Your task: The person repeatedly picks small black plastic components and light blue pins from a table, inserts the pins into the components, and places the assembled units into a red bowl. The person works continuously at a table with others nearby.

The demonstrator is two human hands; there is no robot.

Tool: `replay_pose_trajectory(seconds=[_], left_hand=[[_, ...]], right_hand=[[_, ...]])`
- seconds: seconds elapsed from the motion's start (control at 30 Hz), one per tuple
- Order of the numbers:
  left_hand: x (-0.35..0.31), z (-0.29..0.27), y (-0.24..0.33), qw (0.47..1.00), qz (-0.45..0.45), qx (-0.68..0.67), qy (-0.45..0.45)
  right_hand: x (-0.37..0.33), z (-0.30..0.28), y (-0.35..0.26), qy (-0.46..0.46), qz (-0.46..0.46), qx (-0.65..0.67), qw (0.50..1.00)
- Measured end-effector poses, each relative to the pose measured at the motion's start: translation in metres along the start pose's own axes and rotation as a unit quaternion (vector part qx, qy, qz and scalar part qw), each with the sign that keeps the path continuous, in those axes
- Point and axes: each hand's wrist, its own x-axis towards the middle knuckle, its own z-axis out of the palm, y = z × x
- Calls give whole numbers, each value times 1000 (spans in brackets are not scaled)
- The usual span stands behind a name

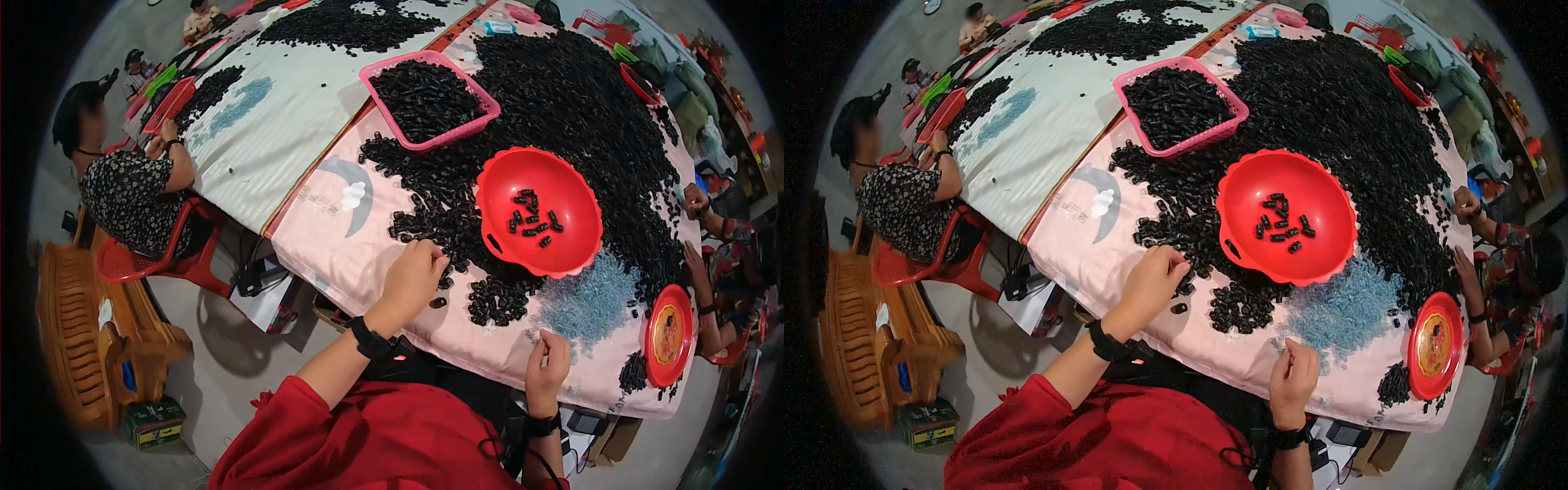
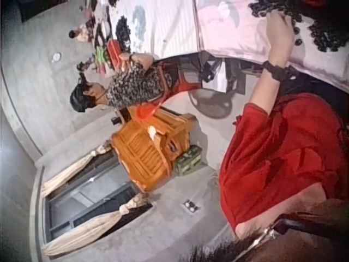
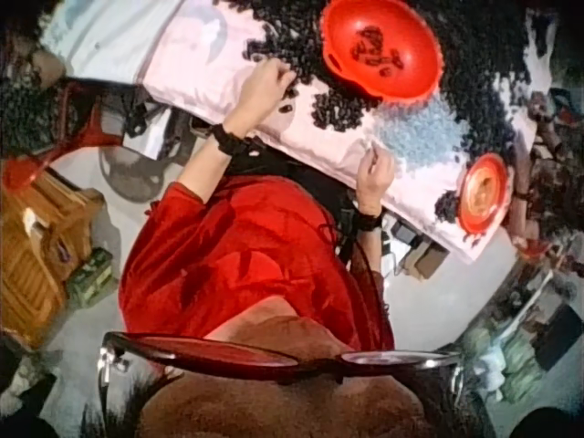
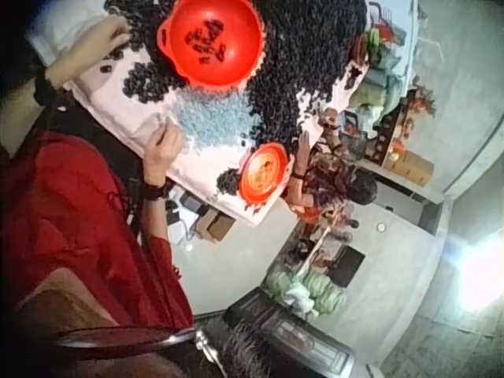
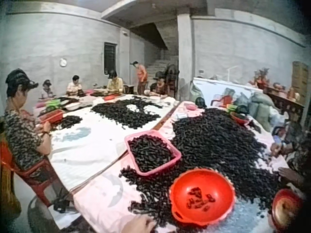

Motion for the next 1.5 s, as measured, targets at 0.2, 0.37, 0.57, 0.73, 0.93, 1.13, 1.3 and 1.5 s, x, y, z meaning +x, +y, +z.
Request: replay_pose_trajectory(seconds=[0.2, 0.37, 0.57, 0.73, 0.93, 1.13, 1.3, 1.5], left_hand=[[11, 0, -3, 999, 26, 40, -19], [9, -5, 2, 998, 6, 62, -34], [13, -8, 7, 994, 36, 92, -39], [13, -15, 11, 996, 14, 76, -35], [9, -15, 11, 981, -56, -172, -67], [-7, -42, 21, 686, -281, -569, -357], [-34, -26, 26, 580, -355, -622, -388], [-56, -8, 23, 567, -372, -608, -413]], right_hand=[[5, -12, -9, 9, 68, 35, 997], [9, -23, -14, -56, -26, -48, 997], [12, -20, -32, -134, -113, -121, 977], [12, -25, -16, -110, -88, -171, 975], [24, -21, -22, -91, -94, -160, 978], [26, -10, -18, -118, -58, -200, 971], [32, -21, -6, -92, -60, -223, 969], [35, -27, 4, -44, -44, -248, 967]])
